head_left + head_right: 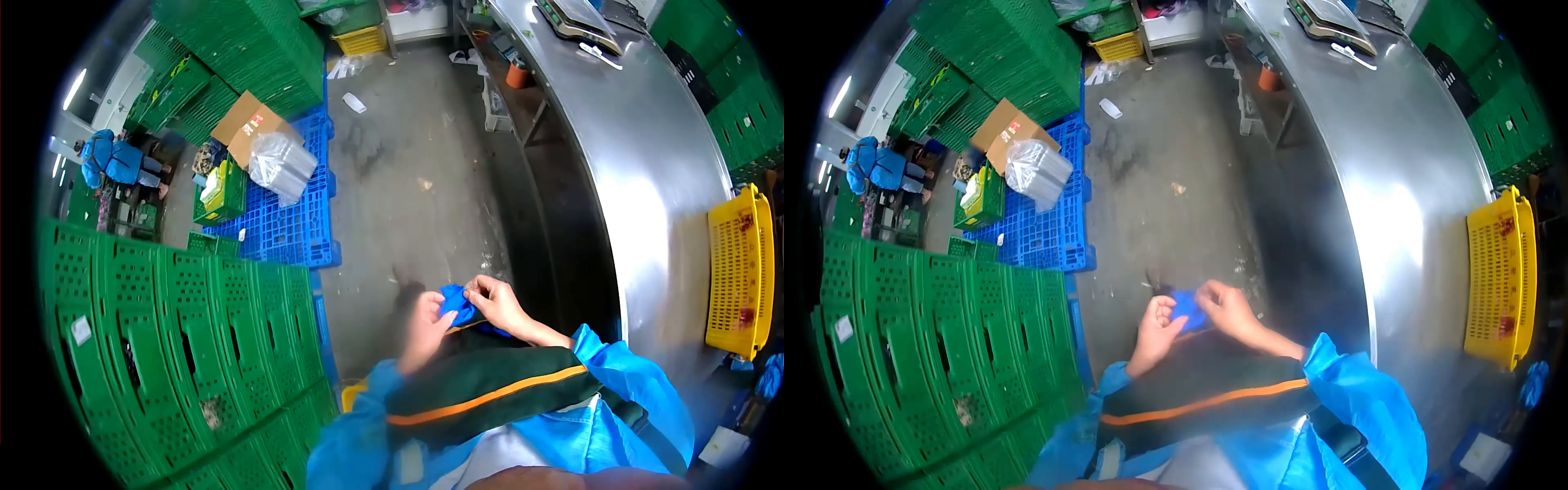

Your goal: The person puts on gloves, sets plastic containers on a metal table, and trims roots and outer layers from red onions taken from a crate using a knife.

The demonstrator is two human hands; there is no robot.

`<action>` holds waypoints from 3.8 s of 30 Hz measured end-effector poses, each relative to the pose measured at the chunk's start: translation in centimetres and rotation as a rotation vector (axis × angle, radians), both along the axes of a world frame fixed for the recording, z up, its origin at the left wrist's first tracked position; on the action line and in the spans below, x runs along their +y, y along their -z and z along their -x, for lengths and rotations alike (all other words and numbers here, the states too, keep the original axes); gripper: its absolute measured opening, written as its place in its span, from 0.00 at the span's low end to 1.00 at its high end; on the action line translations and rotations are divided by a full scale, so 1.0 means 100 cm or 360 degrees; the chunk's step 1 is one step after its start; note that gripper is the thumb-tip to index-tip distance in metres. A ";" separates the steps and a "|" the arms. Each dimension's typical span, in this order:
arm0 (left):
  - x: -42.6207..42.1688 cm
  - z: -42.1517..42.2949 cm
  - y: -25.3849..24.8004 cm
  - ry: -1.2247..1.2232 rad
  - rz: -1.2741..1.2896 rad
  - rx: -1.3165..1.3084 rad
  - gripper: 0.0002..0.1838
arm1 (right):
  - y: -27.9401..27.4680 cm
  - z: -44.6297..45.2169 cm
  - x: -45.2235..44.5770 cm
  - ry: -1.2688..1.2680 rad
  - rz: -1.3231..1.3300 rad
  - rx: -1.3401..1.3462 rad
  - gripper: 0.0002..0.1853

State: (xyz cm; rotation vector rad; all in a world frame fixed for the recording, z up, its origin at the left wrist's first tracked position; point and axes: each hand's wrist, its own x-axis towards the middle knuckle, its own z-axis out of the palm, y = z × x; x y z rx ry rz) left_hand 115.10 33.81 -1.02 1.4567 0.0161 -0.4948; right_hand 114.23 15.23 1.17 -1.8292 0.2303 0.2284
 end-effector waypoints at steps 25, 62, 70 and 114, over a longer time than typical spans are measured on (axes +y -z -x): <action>-0.004 -0.602 0.022 0.1086 -0.1174 -0.1201 0.10 | 0.027 -0.571 0.012 -0.0269 0.0671 -0.0665 0.14; -0.159 -1.139 0.261 0.0677 -0.0685 0.1359 0.14 | 0.329 -1.044 -0.202 0.0354 0.0898 0.0597 0.12; -0.208 -1.086 0.415 0.1262 -0.0696 0.1155 0.14 | 0.623 -0.951 -0.439 0.0751 0.1923 0.0968 0.26; -0.158 -1.050 0.454 0.1850 -0.1030 0.1128 0.16 | 0.689 -0.804 -0.415 0.0818 0.0240 0.1169 0.36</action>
